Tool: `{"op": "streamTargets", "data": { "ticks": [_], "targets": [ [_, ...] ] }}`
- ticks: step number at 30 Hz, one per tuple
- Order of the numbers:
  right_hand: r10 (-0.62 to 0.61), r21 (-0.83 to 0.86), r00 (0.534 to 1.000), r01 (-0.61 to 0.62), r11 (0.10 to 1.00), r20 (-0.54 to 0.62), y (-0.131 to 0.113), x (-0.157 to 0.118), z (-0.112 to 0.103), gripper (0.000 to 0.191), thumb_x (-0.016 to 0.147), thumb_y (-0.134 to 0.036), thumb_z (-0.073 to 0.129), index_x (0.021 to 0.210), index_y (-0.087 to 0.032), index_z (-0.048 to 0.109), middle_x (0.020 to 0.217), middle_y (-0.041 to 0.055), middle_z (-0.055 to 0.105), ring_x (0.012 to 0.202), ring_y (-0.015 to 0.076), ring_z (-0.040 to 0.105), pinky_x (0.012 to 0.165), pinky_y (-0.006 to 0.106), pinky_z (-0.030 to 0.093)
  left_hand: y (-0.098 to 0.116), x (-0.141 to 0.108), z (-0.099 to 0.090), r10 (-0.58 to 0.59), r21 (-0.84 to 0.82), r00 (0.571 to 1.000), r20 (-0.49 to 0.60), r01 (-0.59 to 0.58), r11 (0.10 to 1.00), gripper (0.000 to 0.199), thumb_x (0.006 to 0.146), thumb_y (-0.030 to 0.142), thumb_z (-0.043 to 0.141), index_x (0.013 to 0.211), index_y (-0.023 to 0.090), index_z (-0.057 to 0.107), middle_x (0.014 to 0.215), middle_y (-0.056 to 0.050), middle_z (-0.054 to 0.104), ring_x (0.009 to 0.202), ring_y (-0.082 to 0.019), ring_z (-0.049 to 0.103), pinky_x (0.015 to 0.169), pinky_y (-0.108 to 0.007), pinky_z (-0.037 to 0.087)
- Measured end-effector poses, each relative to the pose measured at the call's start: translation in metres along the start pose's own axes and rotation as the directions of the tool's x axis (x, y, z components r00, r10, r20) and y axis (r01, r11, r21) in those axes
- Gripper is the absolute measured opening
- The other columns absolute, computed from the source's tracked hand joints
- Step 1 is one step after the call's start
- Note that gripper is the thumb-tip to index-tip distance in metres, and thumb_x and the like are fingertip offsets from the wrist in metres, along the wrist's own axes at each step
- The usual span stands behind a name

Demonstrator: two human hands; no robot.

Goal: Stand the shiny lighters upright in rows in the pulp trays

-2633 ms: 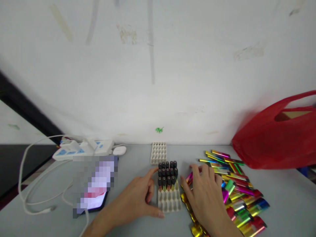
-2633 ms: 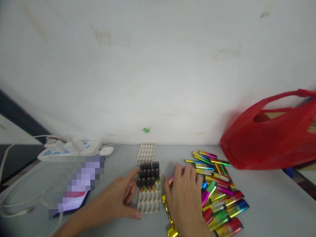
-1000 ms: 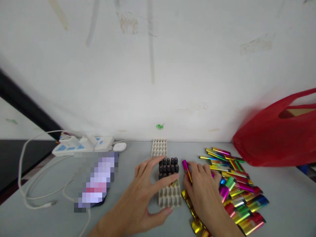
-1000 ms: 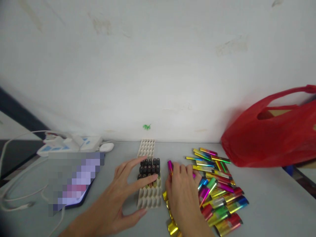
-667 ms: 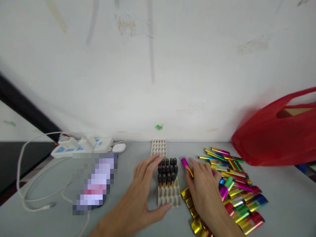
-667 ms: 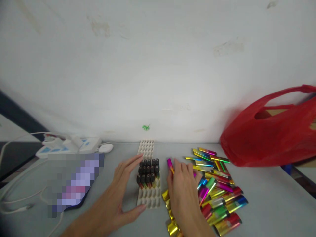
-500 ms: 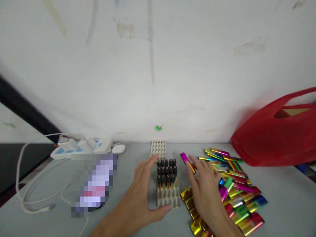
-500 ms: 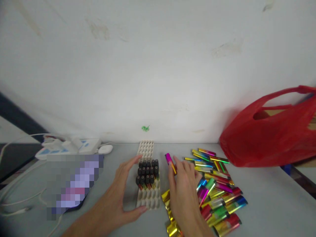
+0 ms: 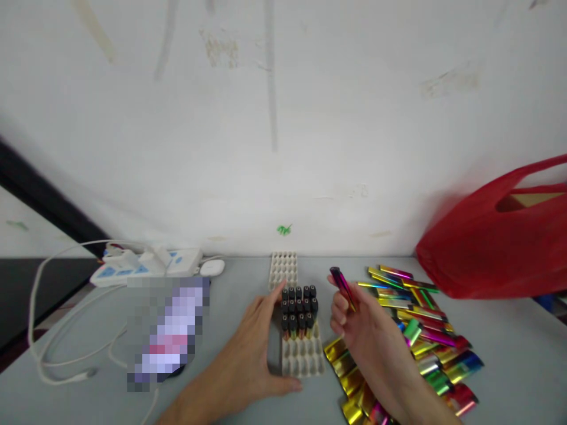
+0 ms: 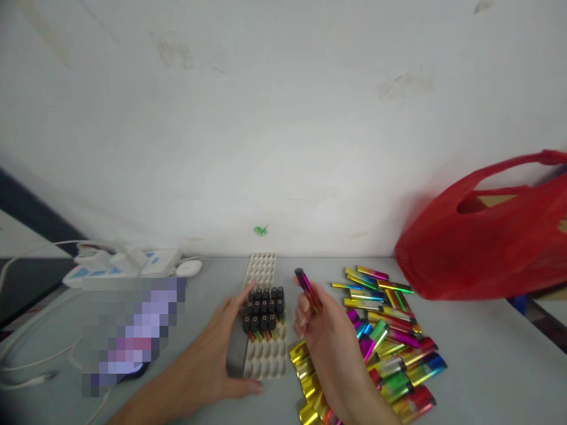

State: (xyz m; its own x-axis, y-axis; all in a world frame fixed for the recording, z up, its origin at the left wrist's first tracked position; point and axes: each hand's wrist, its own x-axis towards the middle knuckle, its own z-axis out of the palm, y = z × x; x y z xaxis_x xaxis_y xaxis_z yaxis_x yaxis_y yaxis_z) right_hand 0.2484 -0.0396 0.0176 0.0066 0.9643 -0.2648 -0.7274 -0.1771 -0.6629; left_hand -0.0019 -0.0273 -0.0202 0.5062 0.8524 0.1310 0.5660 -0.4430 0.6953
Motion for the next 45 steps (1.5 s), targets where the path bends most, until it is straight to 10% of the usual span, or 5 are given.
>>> {"op": "streamTargets", "data": {
  "ticks": [8,17,22,27,45],
  "targets": [
    [-0.017,0.018,0.993,0.015,1.000,0.118,0.006,-0.009,0.002,0.040,0.098,-0.062,0.088,0.101,-0.024,0.076,0.070,-0.0073,0.043,0.061,0.0127,0.030,0.058,0.026,0.033,-0.001,0.000,0.000,-0.025,-0.036,0.998,0.051,0.026,0.999,0.165,0.067,0.030,0.114,0.184,0.041,-0.002,0.185,-0.020,0.035,0.169,-0.053,0.037,0.139,-0.075,0.031],
    [0.019,-0.051,0.993,-0.013,0.999,0.114,0.017,-0.009,0.005,0.047,0.080,-0.058,0.101,0.090,-0.021,0.073,0.067,-0.0073,0.047,0.054,0.0088,0.033,0.047,0.020,0.030,-0.003,0.001,0.002,-0.020,-0.081,0.999,0.051,0.024,0.996,0.168,0.063,0.030,0.117,0.186,0.040,0.003,0.184,-0.019,0.037,0.169,-0.052,0.036,0.139,-0.077,0.030],
    [0.239,-0.025,0.886,-0.250,0.968,0.397,0.022,-0.016,-0.004,0.072,0.087,-0.082,0.085,0.067,-0.023,0.048,0.056,-0.0124,0.029,0.045,0.0041,0.011,0.039,0.018,0.010,-0.007,0.001,0.003,-0.003,-0.057,0.999,0.041,0.005,0.998,0.165,0.063,0.029,0.117,0.186,0.039,0.007,0.186,-0.019,0.034,0.171,-0.052,0.033,0.140,-0.076,0.026],
    [0.229,0.018,0.820,-0.279,0.960,0.525,0.019,-0.019,-0.017,0.076,0.099,-0.078,0.075,0.061,-0.025,0.037,0.052,-0.0113,0.027,0.043,0.0043,0.015,0.039,0.018,0.019,-0.013,-0.001,0.004,0.011,-0.054,0.998,0.069,-0.007,0.999,0.162,0.066,0.047,0.116,0.187,0.034,0.009,0.187,-0.023,0.030,0.172,-0.056,0.027,0.140,-0.079,0.021],
    [0.317,0.020,0.757,-0.398,0.917,0.571,0.038,-0.012,-0.031,0.054,0.103,-0.073,0.073,0.089,-0.022,0.069,0.067,-0.0069,0.044,0.052,0.0096,0.027,0.049,0.018,0.035,-0.004,0.002,-0.002,-0.080,-0.057,0.990,0.112,0.086,0.995,0.166,0.063,0.050,0.117,0.188,0.031,0.009,0.189,-0.021,0.026,0.174,-0.053,0.024,0.142,-0.074,0.023]
  ]
}}
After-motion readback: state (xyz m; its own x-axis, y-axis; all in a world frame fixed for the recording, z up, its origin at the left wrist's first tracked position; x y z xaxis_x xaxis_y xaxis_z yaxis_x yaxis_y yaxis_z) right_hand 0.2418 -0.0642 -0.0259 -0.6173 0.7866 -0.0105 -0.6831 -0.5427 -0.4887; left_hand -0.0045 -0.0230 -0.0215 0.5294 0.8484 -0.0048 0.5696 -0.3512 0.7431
